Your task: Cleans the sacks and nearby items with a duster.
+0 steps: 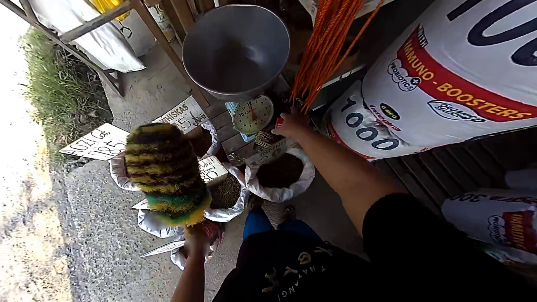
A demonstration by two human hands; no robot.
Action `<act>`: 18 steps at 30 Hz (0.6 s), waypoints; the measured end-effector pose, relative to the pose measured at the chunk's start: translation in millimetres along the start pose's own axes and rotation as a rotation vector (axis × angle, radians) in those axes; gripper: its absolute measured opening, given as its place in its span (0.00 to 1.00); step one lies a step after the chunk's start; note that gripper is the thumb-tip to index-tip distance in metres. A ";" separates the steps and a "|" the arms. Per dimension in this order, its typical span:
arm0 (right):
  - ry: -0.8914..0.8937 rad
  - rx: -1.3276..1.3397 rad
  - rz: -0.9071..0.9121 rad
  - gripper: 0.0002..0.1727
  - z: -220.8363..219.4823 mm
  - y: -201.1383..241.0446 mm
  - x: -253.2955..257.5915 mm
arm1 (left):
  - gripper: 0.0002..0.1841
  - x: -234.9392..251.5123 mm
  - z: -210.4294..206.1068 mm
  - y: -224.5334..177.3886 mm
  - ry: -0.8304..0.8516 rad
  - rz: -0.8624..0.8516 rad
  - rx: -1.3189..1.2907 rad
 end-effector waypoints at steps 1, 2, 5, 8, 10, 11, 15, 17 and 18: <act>0.091 -0.046 -0.062 0.57 -5.0 6.2 18.1 | 0.19 4.4 -12.2 -16.7 -0.021 -0.029 -0.071; 0.161 -0.082 -0.127 0.62 -11.5 10.7 33.4 | 0.18 10.2 -27.1 -30.0 -0.009 -0.058 -0.101; 0.276 -0.120 -0.267 0.67 -39.2 12.2 65.6 | 0.21 33.2 -77.7 -32.9 0.343 -0.012 0.154; 0.333 -0.142 -0.273 0.74 -56.9 20.4 68.3 | 0.21 46.1 -97.5 -27.1 0.586 0.102 0.345; 0.297 -0.151 -0.296 0.81 -58.0 30.6 66.7 | 0.20 41.2 -90.0 -31.7 0.466 0.069 0.227; 0.260 -0.117 -0.302 0.82 -62.5 29.5 68.4 | 0.20 37.4 -89.2 -29.0 0.389 0.030 0.153; 0.052 0.128 -0.409 0.75 -77.6 20.0 78.8 | 0.24 44.1 -94.9 -18.1 0.457 -0.003 0.243; -0.064 0.165 -0.473 0.70 -81.8 15.5 81.9 | 0.21 58.7 -97.0 -20.6 0.649 0.085 0.510; -0.116 0.177 -0.507 0.69 -82.7 13.1 84.0 | 0.21 62.8 -95.9 -23.5 0.672 0.104 0.544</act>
Point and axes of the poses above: each hand's wrist, its own x-axis towards the middle knuckle, its own z-axis out of the back of the hand, y = z × x, the point moved 2 cm from there along x, towards the middle knuckle, and after that the axes turned 13 degrees about z, right-handed, at the moved point
